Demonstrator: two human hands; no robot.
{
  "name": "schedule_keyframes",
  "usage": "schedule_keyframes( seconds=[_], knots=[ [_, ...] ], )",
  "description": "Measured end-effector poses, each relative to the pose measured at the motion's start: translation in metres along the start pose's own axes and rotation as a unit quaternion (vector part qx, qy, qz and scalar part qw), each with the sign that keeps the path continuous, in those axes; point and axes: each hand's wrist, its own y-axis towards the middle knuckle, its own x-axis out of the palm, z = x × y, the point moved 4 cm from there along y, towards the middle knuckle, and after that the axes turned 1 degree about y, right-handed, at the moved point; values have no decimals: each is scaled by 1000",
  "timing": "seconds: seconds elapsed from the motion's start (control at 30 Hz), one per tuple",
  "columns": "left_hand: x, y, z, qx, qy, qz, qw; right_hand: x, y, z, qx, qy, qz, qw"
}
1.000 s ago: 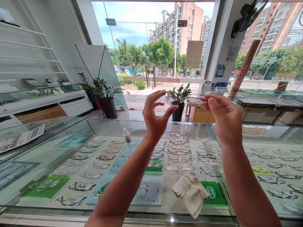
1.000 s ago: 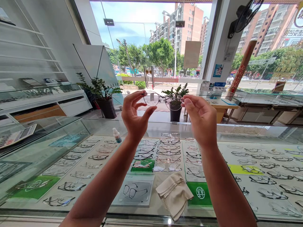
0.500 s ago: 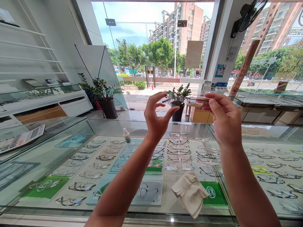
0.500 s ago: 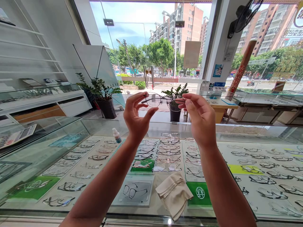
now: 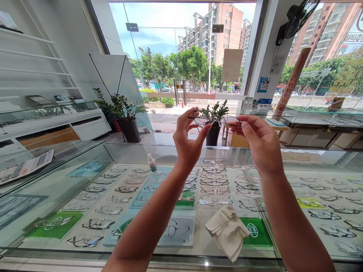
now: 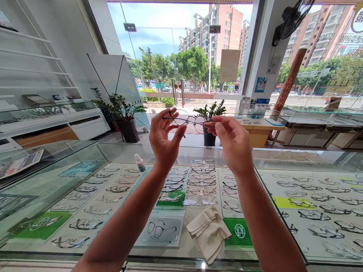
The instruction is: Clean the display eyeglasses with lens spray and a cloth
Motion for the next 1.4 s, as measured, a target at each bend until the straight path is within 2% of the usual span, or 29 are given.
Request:
schedule_keyframes(
  seconds=[0.13,0.27,0.6,0.67,0.77,0.83,0.93,1.13,1.4],
  knots=[
    [-1,2,2,-8,-11,-14,1000,-1,1,4,11,18,-10,1000],
    [-3,2,4,-8,28,1,1000,-4,2,4,3,1,-5,1000],
    [-3,3,0,30,52,8,998,-6,3,4,-1,-20,-11,1000],
    [-5,3,4,44,64,10,997,-7,3,1,-22,-46,0,999],
    [-4,3,12,79,88,0,993,-6,1,-12,-93,-154,26,983],
    [-2,3,19,106,99,-16,989,-3,-1,-18,-134,-218,15,967],
    [1,2,26,139,105,-41,984,1,-2,-21,-155,-249,-16,956],
    [3,1,30,145,103,-58,982,-2,1,-13,-152,-255,-36,954],
    [5,2,33,96,58,-93,989,-5,7,-6,-95,-184,-83,975]
  ],
)
